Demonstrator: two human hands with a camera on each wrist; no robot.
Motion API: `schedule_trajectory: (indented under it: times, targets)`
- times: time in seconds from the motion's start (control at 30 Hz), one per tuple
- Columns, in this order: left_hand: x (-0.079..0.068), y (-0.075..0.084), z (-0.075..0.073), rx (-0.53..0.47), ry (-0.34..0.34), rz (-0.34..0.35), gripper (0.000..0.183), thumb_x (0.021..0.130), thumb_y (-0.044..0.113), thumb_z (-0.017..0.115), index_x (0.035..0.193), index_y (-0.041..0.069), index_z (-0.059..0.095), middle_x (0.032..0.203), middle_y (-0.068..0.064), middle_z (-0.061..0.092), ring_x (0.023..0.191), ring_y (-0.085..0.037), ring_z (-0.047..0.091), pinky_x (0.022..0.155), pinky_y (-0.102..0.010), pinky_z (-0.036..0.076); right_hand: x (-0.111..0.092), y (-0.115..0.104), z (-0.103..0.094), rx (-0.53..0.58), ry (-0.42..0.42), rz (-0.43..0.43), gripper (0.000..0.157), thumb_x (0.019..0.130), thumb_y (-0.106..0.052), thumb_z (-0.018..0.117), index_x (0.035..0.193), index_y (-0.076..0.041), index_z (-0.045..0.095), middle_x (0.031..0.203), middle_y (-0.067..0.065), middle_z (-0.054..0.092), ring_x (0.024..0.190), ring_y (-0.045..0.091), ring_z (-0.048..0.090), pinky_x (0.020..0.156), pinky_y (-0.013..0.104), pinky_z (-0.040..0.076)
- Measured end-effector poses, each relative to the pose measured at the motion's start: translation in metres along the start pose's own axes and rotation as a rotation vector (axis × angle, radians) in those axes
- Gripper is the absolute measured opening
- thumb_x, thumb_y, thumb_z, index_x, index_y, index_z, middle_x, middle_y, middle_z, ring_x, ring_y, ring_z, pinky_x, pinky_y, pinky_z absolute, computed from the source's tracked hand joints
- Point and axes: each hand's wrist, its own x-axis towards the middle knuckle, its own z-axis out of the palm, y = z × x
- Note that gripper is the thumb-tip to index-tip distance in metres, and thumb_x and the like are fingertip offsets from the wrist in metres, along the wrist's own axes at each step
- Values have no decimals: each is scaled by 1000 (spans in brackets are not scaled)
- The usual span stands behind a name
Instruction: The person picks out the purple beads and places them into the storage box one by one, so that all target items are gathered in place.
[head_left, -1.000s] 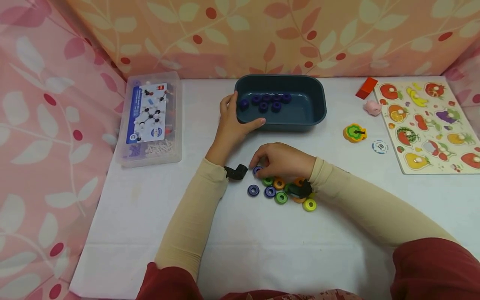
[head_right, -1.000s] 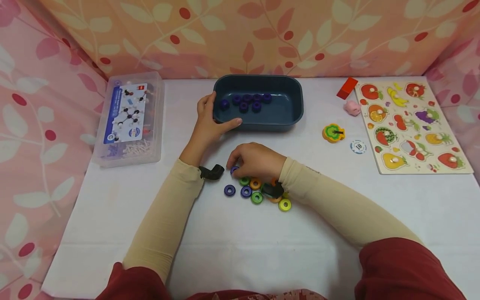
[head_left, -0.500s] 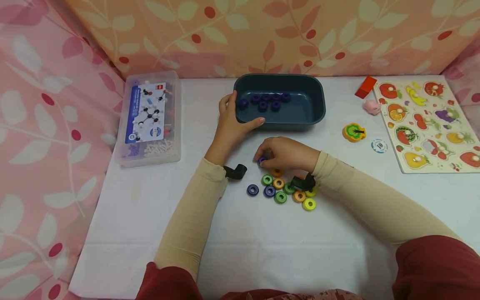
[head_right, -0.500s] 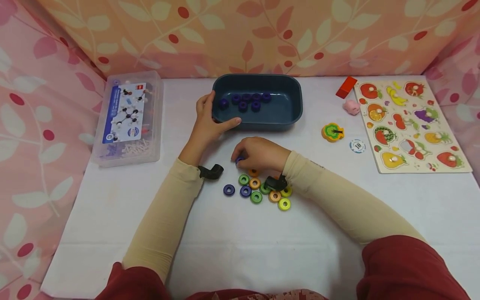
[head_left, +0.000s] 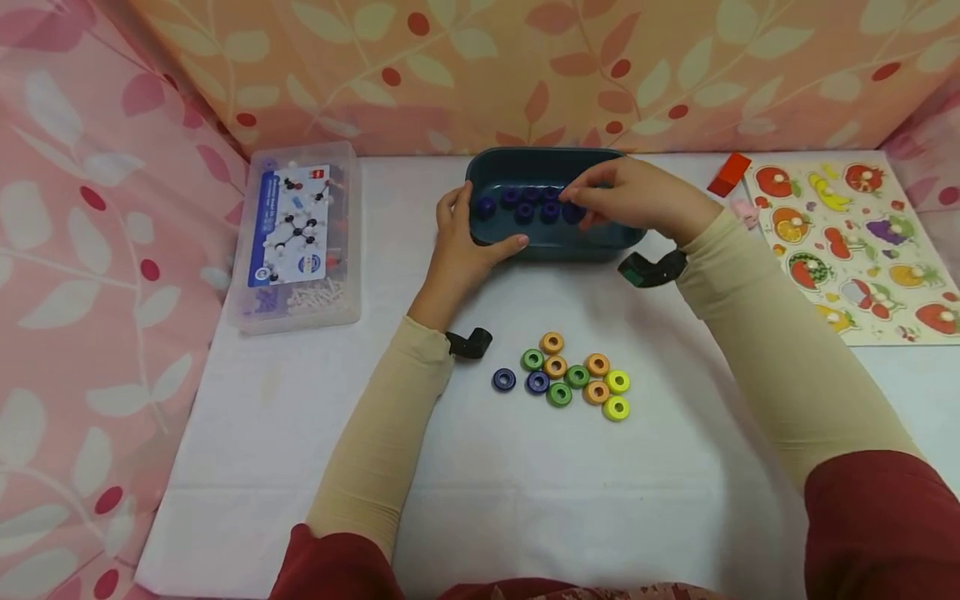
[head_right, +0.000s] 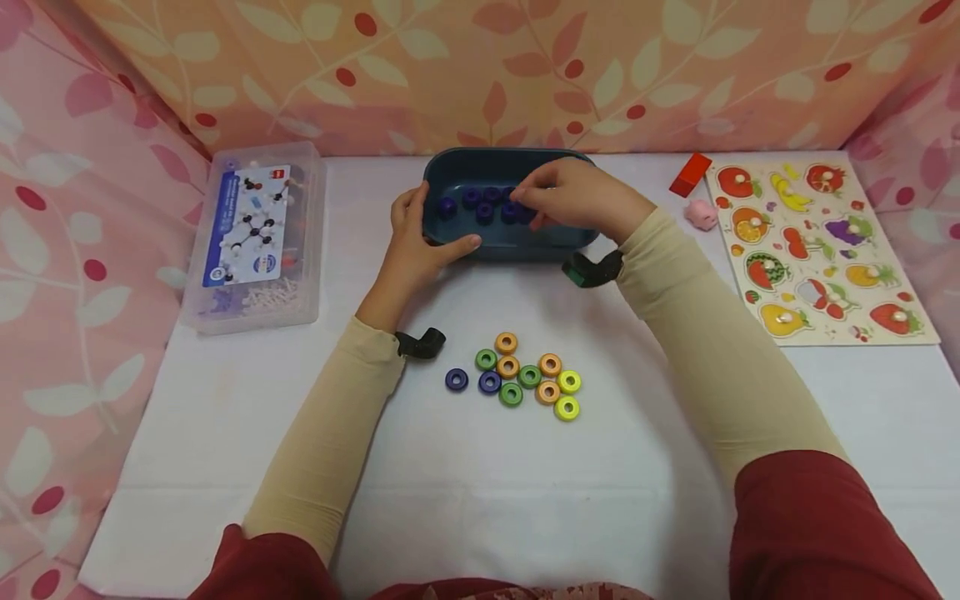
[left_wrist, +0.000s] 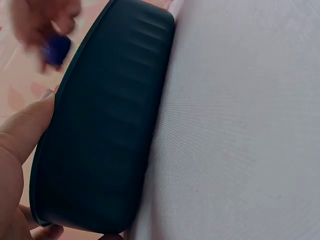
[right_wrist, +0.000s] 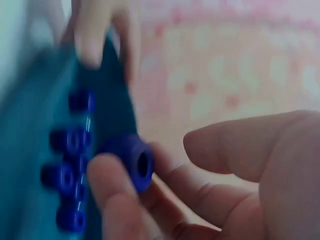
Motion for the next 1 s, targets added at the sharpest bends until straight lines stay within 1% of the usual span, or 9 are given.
schedule_trajectory:
  times: [0.1,0.2,0.37,0.43,0.53,0.67,0.8,0.93,1.0]
  targets:
    - [-1,-1,-1,-10,-2,-15,118,73,66,79,162,28,10,163,4,9,145,-20,30,120,-38,29,25,11,-13,40,-53,79,53,106,-47,41,145,-14,53,145,12,52,124,29,60,118,52,30]
    - [-1,-2,-1,-14,-7,-19,118,74,66,79,162,29,10,163,4,9,146,-19,30,120,-38,29,45,20,-16,84,-109,118,54,108,-44,37,150,-12,47,157,11,40,128,28,57,120,46,30]
    - [0,-2,0,-18,-10,-10,119,73,68,78,162,30,9,163,4,9,145,-20,31,120,-38,29,54,27,-15,129,-105,143,64,106,-49,39,156,-11,35,161,13,32,132,31,54,119,45,31]
    - [0,-2,1,-20,-9,-7,119,72,68,78,162,30,9,163,4,9,145,-20,31,120,-38,29,49,25,-14,121,-71,140,66,104,-52,42,156,-13,35,158,13,36,131,33,54,118,48,32]
    - [0,-2,1,-17,-4,-8,119,72,69,78,162,31,9,163,5,10,145,-19,31,120,-38,29,36,16,-9,105,-14,110,61,102,-54,46,149,-15,45,149,13,47,125,30,57,114,49,37]
    - [1,-3,0,-11,2,-7,120,72,68,78,162,29,9,163,5,9,145,-19,30,120,-38,29,14,2,10,94,-17,17,50,102,-51,50,135,-15,58,136,10,56,110,23,64,103,41,48]
    - [1,-2,-1,-6,0,-14,120,72,68,78,162,30,9,163,6,9,145,-20,30,120,-38,29,-13,-10,40,107,-141,-104,37,102,-45,55,122,-16,67,127,8,63,98,20,69,91,38,53]
    - [0,-2,-3,-7,-1,-16,119,72,69,78,162,31,9,163,6,8,146,-19,29,120,-39,29,-34,-16,78,119,-349,-200,32,102,-39,57,120,-15,69,114,9,70,92,22,69,83,35,54]
    - [1,-2,-5,-8,2,-9,119,72,69,77,162,31,9,163,6,8,146,-19,30,119,-39,30,-40,-18,96,99,-426,-240,31,102,-36,58,121,-15,69,105,7,72,90,23,68,80,33,53]
